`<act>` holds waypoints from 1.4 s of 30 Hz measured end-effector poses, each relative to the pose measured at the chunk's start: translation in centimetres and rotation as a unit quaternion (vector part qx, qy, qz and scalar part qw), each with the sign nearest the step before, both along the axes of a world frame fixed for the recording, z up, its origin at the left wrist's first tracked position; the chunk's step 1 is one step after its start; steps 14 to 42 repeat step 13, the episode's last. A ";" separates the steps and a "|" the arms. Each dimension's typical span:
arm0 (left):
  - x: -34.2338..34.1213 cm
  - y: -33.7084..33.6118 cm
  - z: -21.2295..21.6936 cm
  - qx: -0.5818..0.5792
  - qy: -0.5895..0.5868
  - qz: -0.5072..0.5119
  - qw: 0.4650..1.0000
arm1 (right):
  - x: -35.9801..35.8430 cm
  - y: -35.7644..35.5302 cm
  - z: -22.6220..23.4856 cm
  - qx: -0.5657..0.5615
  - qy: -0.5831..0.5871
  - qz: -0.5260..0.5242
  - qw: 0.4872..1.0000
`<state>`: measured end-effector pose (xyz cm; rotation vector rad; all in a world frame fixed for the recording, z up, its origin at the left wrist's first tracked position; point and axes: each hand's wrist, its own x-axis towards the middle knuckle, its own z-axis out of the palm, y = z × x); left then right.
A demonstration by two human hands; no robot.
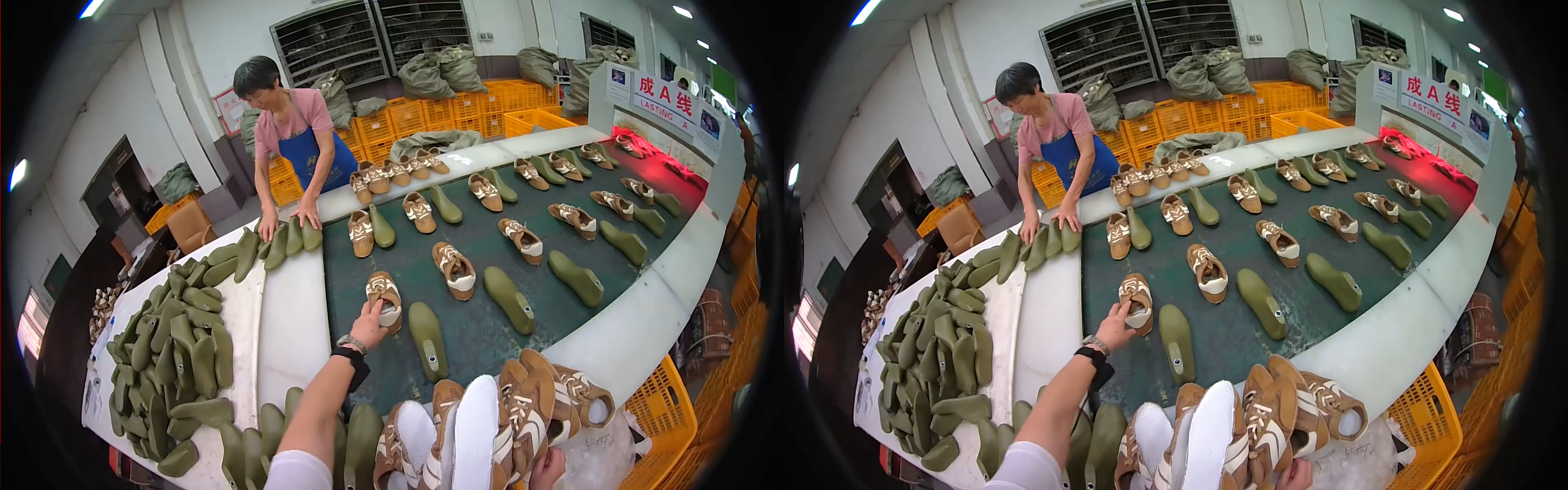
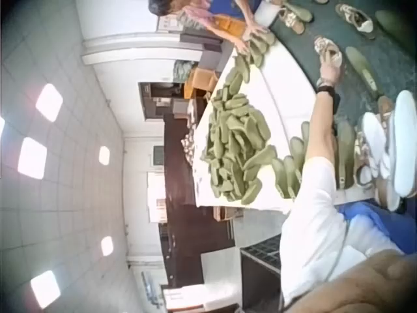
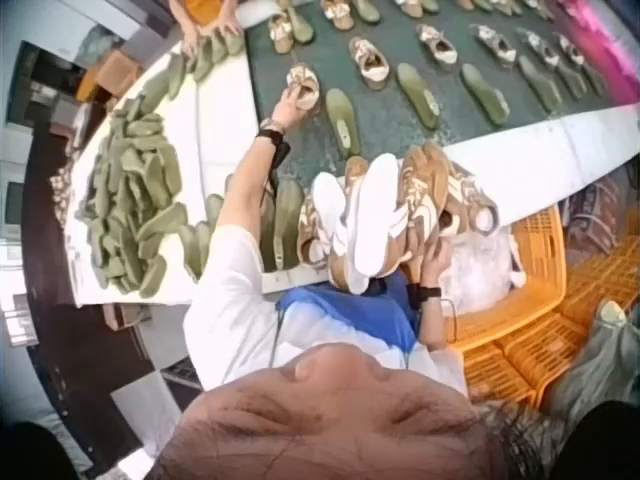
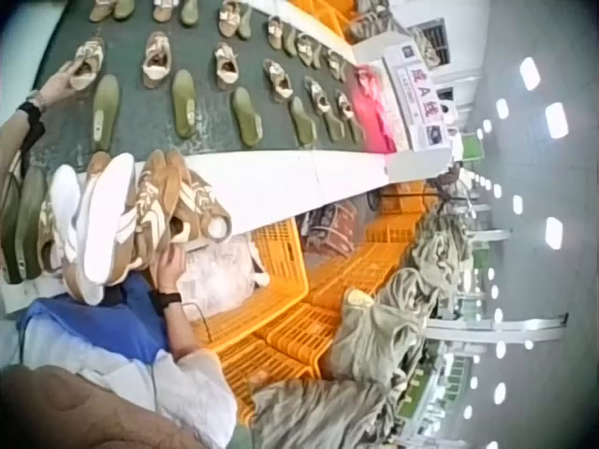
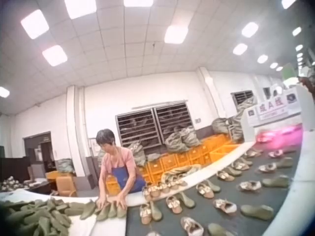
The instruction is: Sort shoes and shoe molds at a manufacturing conveyor belt station.
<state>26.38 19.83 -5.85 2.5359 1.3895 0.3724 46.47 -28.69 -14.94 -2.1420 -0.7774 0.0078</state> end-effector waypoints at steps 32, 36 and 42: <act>-20.3 -26.2 11.9 0.047 0.065 -0.140 0.987 | 0.6 0.6 -0.3 0.064 -0.054 0.001 0.997; -20.3 -26.2 11.9 0.047 0.065 -0.140 0.987 | 0.6 0.6 -0.3 0.064 -0.054 0.001 0.997; -20.3 -26.2 11.9 0.047 0.065 -0.140 0.987 | 0.6 0.6 -0.3 0.064 -0.054 0.001 0.997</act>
